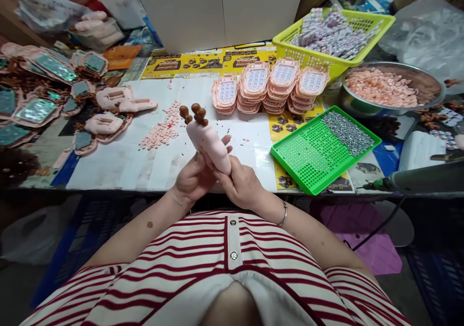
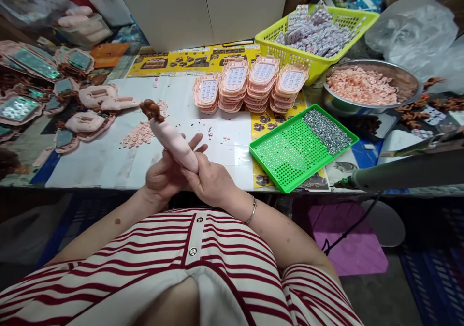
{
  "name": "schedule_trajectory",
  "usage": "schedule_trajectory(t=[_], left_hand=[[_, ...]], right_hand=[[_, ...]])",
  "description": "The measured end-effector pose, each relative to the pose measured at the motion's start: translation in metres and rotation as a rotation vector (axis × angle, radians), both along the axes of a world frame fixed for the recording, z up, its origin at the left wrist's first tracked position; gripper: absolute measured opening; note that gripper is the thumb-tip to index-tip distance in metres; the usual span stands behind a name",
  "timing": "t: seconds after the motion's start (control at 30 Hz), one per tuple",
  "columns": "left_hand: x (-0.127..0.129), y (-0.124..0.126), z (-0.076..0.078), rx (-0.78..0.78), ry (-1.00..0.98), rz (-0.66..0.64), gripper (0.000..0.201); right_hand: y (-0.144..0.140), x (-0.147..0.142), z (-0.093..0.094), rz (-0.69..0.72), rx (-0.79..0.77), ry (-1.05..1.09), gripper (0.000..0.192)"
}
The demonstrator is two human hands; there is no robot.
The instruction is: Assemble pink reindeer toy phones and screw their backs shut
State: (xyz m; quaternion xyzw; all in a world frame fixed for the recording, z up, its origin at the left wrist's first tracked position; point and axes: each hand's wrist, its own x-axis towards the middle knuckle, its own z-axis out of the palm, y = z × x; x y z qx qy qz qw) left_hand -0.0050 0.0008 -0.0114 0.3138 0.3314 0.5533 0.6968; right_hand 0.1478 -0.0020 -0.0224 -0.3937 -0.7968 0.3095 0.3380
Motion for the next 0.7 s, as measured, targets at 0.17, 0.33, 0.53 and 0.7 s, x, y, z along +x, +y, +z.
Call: schedule_trajectory(t=[0.17,0.33,0.53,0.7], left_hand=[[-0.011,0.008,-0.001,0.041,-0.072,0.069,0.041],[0.002,-0.001,-0.006,-0.075,-0.190,0.023,0.025],[0.013,0.001,0.002,-0.171,-0.154,0.112,0.019],[0.016,0.001,0.009,-0.242,-0.099,0.110,0.022]], right_hand=[[-0.005,0.014,0.008,-0.004,0.194,-0.295,0.059],[-0.009,0.014,0.010,-0.128,0.444,-0.459,0.069],[-0.008,0.013,0.016,-0.191,0.318,-0.528,0.069],[-0.029,0.090,0.042,-0.279,0.353,-0.101,0.076]])
